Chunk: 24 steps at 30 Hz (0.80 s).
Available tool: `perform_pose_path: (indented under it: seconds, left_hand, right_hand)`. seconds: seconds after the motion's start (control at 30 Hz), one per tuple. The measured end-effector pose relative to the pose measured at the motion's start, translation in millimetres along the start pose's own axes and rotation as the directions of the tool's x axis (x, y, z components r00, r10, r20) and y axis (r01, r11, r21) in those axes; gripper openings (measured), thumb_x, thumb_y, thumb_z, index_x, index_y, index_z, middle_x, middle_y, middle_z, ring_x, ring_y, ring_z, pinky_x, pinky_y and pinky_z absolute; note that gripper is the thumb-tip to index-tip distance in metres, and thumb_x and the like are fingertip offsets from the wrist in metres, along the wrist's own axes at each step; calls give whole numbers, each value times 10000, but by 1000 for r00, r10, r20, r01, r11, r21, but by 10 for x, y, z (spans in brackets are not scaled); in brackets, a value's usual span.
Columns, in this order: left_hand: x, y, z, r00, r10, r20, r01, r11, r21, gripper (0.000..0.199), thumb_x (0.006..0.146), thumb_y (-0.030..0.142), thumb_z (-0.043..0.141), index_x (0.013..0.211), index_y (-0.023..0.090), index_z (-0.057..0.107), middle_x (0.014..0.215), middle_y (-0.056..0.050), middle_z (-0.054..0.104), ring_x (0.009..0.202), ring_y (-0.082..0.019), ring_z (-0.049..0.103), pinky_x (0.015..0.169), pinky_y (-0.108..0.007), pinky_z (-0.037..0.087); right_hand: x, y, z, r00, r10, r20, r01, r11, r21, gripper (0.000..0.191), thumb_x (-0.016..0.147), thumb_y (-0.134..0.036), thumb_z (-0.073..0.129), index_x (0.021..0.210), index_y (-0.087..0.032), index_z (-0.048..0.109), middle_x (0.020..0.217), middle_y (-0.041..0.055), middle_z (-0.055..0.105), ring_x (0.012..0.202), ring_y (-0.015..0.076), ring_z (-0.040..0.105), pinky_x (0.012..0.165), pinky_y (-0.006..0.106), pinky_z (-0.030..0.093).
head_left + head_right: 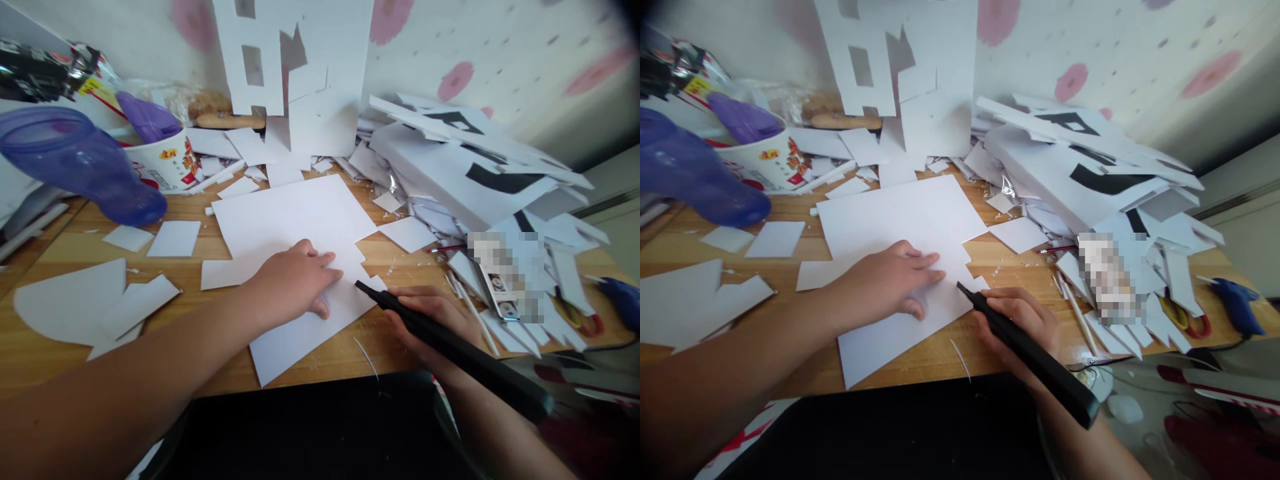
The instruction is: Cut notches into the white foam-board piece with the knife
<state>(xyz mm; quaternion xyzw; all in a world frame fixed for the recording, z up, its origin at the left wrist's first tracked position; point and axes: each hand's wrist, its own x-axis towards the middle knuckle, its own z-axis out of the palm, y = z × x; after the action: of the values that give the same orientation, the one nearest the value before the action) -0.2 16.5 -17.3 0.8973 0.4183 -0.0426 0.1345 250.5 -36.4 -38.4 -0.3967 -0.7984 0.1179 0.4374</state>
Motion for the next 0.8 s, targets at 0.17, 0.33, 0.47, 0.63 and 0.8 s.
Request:
perform_pose_path:
  seconds: [0.17,0.33,0.47,0.63,0.8]
  left_hand:
    - [-17,7,-12,1000,19,6,-19,1000,15,538,802,495,748,1279,284,617,1407,-66,551,1146,-318,487,742,-328,443]
    - [-36,-29,9,999,35,8,-35,999,16,571,800,488,752,1311,296,584,1378,-60,569,1155,-309,478,750,-318,430]
    - [-52,-83,65,994,105,-31,-104,993,53,729,751,568,764,1375,274,530,1417,-76,535,1190,-337,457,858,-370,427]
    - [-46,-99,74,995,97,-11,-96,994,47,819,723,618,763,1418,278,497,1486,-68,484,1219,-340,457,915,-387,413]
    - [-36,-99,67,995,95,8,-95,994,48,839,725,656,739,1434,289,482,1509,-57,464,1238,-340,447,957,-394,388]
  right_hand:
    - [25,57,-122,915,345,-209,-251,892,376,122,794,-188,758,893,-225,698,893,39,745,623,174,704,450,261,575]
    - [178,69,-190,906,386,175,-392,605,693,290,778,-339,797,1026,-252,675,1053,57,739,570,140,662,443,261,549]
    - [218,35,12,818,393,420,-565,409,717,276,782,-380,776,1004,-249,680,1073,59,733,683,148,692,487,239,569]
    - [345,22,308,723,636,271,-567,321,759,249,653,-321,841,663,-185,633,654,-2,703,442,84,561,355,153,440]
    - [487,-20,470,621,757,202,-624,321,712,230,601,-242,820,609,-167,603,598,32,690,409,92,534,325,166,381]
